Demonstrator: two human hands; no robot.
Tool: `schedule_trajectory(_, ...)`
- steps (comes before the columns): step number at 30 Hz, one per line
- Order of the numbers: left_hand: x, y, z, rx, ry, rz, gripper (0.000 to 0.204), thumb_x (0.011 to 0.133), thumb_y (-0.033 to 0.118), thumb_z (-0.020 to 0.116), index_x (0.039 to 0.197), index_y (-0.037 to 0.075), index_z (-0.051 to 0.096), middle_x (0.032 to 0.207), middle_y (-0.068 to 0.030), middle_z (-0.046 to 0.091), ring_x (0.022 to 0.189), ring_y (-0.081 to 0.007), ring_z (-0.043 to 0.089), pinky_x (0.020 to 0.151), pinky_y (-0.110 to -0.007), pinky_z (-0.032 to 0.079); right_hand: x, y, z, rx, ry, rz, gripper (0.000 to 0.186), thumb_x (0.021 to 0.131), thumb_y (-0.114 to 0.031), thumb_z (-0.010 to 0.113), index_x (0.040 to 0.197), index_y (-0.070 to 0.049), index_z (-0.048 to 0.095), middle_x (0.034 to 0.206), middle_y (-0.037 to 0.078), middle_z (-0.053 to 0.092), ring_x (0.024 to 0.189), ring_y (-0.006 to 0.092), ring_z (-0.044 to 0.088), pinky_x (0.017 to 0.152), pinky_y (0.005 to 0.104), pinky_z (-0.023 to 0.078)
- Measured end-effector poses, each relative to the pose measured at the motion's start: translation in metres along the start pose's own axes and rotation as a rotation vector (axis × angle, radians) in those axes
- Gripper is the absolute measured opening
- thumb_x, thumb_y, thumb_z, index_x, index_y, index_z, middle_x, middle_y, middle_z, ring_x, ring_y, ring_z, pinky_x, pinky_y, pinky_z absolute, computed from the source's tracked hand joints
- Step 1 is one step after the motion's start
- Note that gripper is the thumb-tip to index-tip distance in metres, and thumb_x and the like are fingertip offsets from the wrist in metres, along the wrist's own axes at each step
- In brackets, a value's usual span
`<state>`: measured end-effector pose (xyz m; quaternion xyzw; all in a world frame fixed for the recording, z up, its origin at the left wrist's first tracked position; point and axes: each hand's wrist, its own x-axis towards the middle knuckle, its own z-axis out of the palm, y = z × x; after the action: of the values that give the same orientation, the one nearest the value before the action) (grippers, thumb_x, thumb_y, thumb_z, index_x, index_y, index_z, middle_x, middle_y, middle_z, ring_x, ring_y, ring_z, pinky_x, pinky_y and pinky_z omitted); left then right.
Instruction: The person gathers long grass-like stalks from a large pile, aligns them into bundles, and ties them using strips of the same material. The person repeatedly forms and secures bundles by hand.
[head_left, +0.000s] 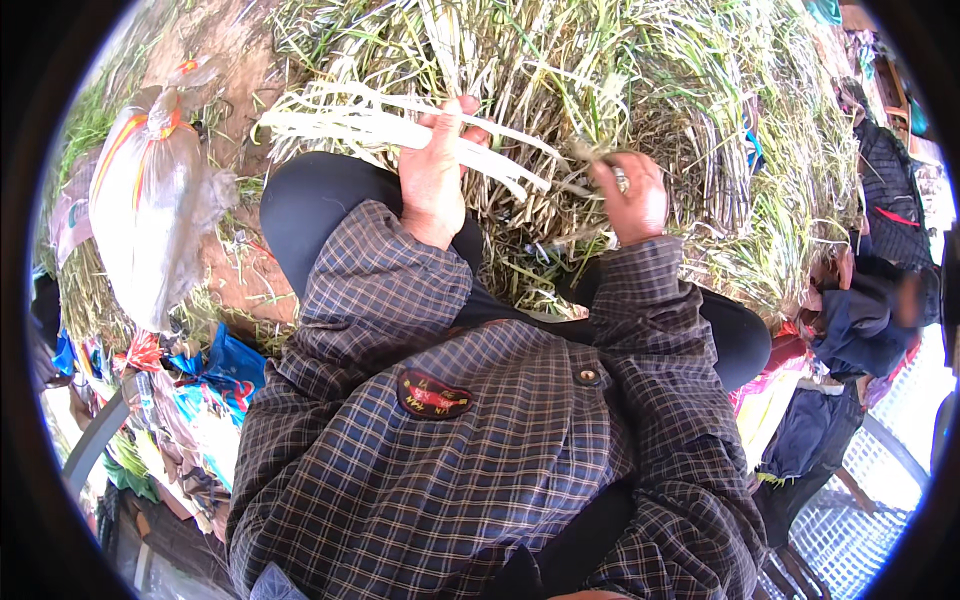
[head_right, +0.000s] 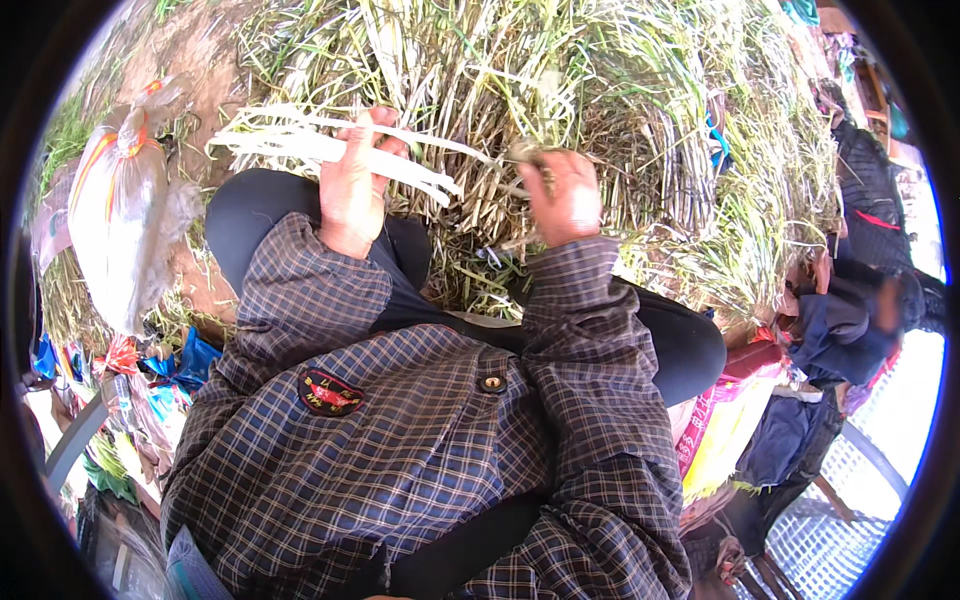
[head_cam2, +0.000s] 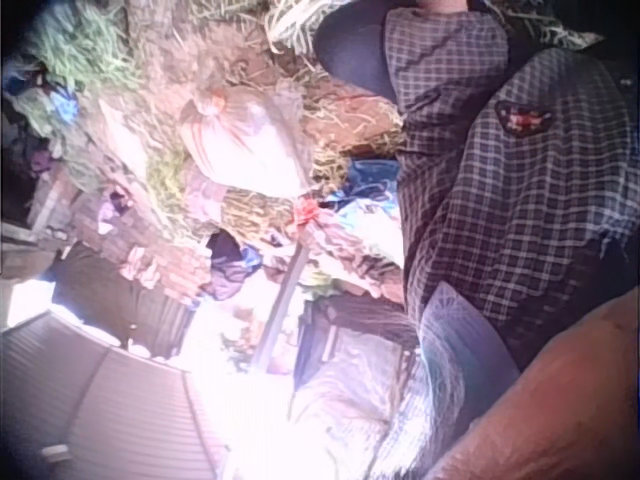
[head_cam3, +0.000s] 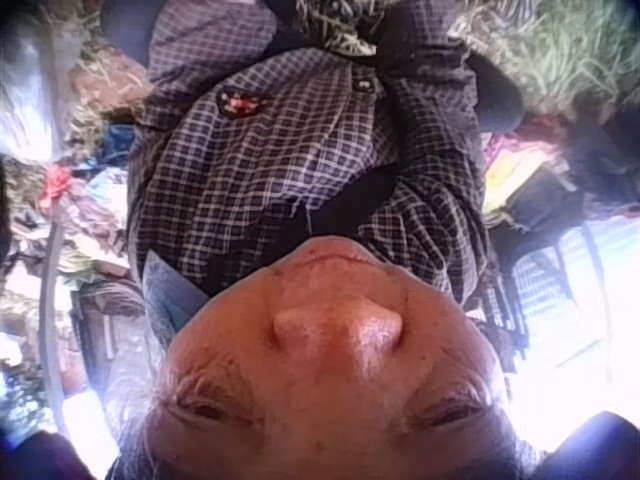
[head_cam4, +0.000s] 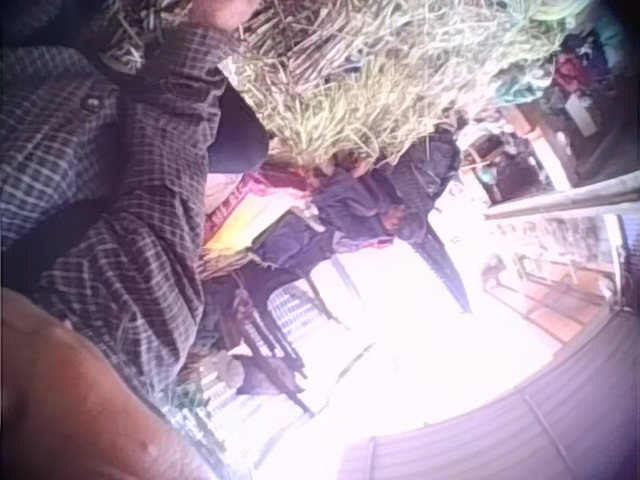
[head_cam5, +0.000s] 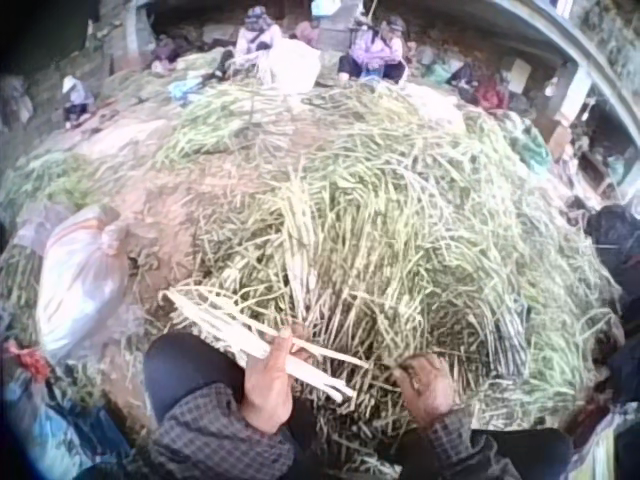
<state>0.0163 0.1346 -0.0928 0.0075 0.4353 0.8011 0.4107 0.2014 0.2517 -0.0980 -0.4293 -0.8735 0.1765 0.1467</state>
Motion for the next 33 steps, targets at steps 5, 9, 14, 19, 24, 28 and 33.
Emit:
schedule_trajectory(5, -0.011, -0.015, 0.007, 0.073, -0.084, -0.051, 0.02, 0.083, 0.016, 0.053, 0.092, -0.001, 0.056, 0.085, -0.0044, 0.059, 0.068, -0.0091, 0.053, 0.059, -0.02, 0.043, 0.004, -0.065, -0.002, 0.211, 0.028, -0.251, 0.021, 0.067, -0.023, 0.066, 0.079, -0.007, 0.058, 0.074, 0.009, 0.058, 0.067, 0.0242, 0.055, 0.062, 0.0351, 0.045)
schedule_trajectory(9, -0.018, -0.02, 0.008, 0.151, -0.172, -0.106, 0.018, 0.082, 0.015, 0.054, 0.092, 0.0, 0.057, 0.08, -0.003, 0.058, 0.067, -0.0078, 0.053, 0.058, -0.018, 0.042, 0.004, -0.074, 0.006, 0.156, -0.034, -0.305, 0.02, 0.069, -0.02, 0.063, 0.084, -0.008, 0.057, 0.074, 0.009, 0.058, 0.067, 0.0261, 0.056, 0.058, 0.0336, 0.045)
schedule_trajectory(14, -0.014, -0.019, 0.009, 0.121, -0.095, -0.064, 0.018, 0.082, 0.015, 0.054, 0.09, -0.001, 0.057, 0.079, -0.0041, 0.058, 0.07, -0.0103, 0.055, 0.063, -0.021, 0.046, 0.003, -0.058, 0.007, 0.234, -0.01, -0.158, 0.01, 0.074, -0.016, 0.059, 0.079, -0.008, 0.058, 0.072, 0.007, 0.059, 0.064, 0.0207, 0.057, 0.055, 0.0323, 0.046)
schedule_trajectory(19, -0.002, -0.003, 0.004, 0.064, 0.056, 0.032, 0.019, 0.083, 0.016, 0.052, 0.089, -0.002, 0.052, 0.087, -0.0096, 0.056, 0.068, -0.0162, 0.057, 0.061, -0.026, 0.049, 0.007, -0.001, -0.003, 0.125, -0.015, 0.523, 0.014, 0.081, -0.019, 0.052, 0.087, -0.007, 0.057, 0.085, 0.006, 0.061, 0.071, 0.0161, 0.058, 0.061, 0.0311, 0.05)
schedule_trajectory(24, 0.006, 0.02, -0.003, -0.02, 0.112, 0.276, 0.027, 0.085, 0.025, 0.048, 0.091, -0.001, 0.049, 0.089, -0.0119, 0.055, 0.076, -0.0202, 0.057, 0.068, -0.031, 0.049, -0.007, 0.099, -0.005, 0.172, 0.288, 0.998, 0.028, 0.082, -0.023, 0.052, 0.101, -0.003, 0.054, 0.097, 0.014, 0.058, 0.087, 0.0201, 0.058, 0.075, 0.0361, 0.049)
schedule_trajectory(28, 0.004, 0.03, -0.004, -0.11, 0.067, 0.222, 0.028, 0.085, 0.025, 0.049, 0.094, -0.001, 0.048, 0.091, -0.013, 0.054, 0.086, -0.0217, 0.055, 0.072, -0.032, 0.049, -0.01, 0.118, -0.009, 0.592, 0.678, 1.268, 0.033, 0.08, -0.028, 0.054, 0.097, 0.0, 0.055, 0.091, 0.013, 0.059, 0.082, 0.0216, 0.058, 0.075, 0.0351, 0.048)
schedule_trajectory(33, -0.002, 0.028, 0.001, 0.073, -0.109, -0.008, 0.029, 0.086, 0.024, 0.047, 0.104, 0.002, 0.051, 0.089, -0.0095, 0.06, 0.077, -0.0143, 0.058, 0.066, -0.022, 0.045, 0.003, 0.046, -0.014, 0.221, 0.173, 0.671, 0.021, 0.075, -0.026, 0.06, 0.082, -0.006, 0.057, 0.086, 0.01, 0.057, 0.078, 0.019, 0.055, 0.071, 0.0338, 0.047)
